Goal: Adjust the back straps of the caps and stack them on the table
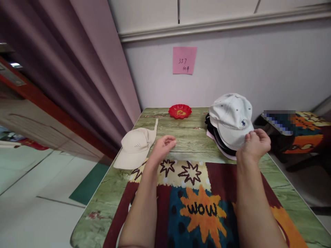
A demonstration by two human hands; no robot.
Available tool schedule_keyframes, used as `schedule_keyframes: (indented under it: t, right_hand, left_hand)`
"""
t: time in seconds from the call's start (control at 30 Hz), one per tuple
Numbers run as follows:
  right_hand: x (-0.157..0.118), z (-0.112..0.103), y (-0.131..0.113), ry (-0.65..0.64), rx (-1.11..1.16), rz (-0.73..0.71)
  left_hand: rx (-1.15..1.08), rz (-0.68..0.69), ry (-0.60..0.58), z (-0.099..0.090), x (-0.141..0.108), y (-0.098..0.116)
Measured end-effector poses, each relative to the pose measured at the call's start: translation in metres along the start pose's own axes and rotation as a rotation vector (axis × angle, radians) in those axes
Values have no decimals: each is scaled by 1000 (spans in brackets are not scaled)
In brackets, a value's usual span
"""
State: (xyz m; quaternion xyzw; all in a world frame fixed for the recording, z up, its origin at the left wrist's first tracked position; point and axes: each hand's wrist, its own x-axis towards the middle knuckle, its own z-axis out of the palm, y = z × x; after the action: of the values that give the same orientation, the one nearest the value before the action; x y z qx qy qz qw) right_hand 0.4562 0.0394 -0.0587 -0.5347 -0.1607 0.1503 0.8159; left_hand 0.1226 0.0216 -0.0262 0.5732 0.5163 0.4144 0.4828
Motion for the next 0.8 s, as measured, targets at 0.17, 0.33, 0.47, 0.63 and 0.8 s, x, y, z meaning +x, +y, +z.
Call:
schedule_keyframes:
  t: [0.17, 0.33, 0.47, 0.63, 0.8]
  right_hand:
    - [-13, 5, -18, -25, 138, -82]
    - [-34, 15, -29, -117, 115, -39]
    - [-42, 19, -30, -163, 128, -5]
    - [-46, 19, -33, -199, 144, 45]
    - [-49, 20, -35, -224, 130, 101]
  left_hand:
    - [270, 111, 709, -46, 4, -11]
    - [633, -248, 1061, -97, -8, -25]
    - [615, -503, 986, -107, -10, -39]
    - [718, -500, 866, -103, -6, -46]
    - [821, -538, 660, -103, -8, -42]
